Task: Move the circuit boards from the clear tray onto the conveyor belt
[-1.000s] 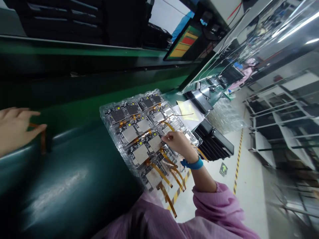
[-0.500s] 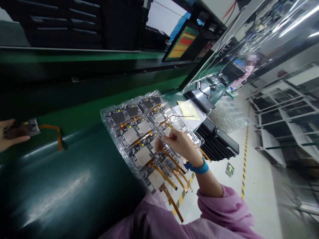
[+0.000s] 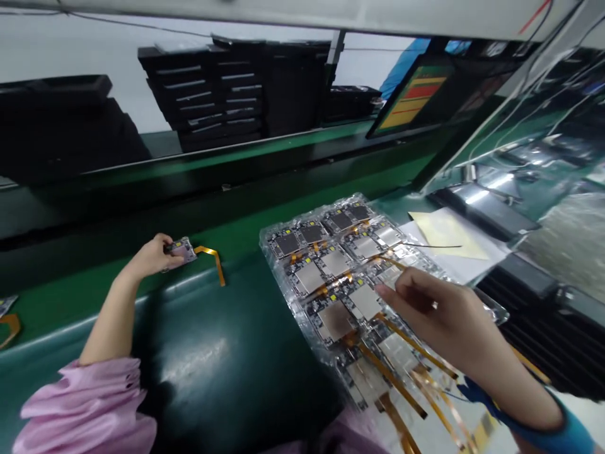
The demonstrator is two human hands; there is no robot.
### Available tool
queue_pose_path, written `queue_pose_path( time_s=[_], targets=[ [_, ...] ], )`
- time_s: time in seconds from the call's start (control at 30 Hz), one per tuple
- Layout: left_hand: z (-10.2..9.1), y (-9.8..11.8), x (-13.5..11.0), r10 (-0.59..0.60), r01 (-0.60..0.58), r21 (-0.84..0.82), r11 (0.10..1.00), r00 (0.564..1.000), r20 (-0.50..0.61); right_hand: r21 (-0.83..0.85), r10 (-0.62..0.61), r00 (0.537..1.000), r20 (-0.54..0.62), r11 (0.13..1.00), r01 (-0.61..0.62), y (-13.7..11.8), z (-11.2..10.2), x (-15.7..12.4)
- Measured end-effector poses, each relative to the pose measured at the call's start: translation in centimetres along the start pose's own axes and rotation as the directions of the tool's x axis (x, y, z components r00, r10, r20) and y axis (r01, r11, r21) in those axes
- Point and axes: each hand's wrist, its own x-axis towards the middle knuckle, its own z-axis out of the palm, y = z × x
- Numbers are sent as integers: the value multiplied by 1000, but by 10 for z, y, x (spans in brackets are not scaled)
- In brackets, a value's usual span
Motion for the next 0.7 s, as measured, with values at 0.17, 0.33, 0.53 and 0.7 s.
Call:
queue_pose_path(
  time_s=[0.17, 0.33, 0.53, 0.7],
  targets=[
    [-21, 80, -65, 182, -212, -179, 961, 968, -173, 7, -162, 968, -191, 986, 167, -30, -1, -3],
    [21, 188, -150, 514, -605, -448, 658, 796, -319, 104, -288, 923, -257, 941, 323, -57, 9, 3],
    [74, 237, -189, 619, -699, -543, 466, 696, -364, 296, -64, 974, -218, 947, 128, -48, 14, 2],
    [82, 232, -185, 788, -739, -494, 459, 595, -158, 360, 161, 987, 14, 920, -156, 17, -12, 14]
  ],
)
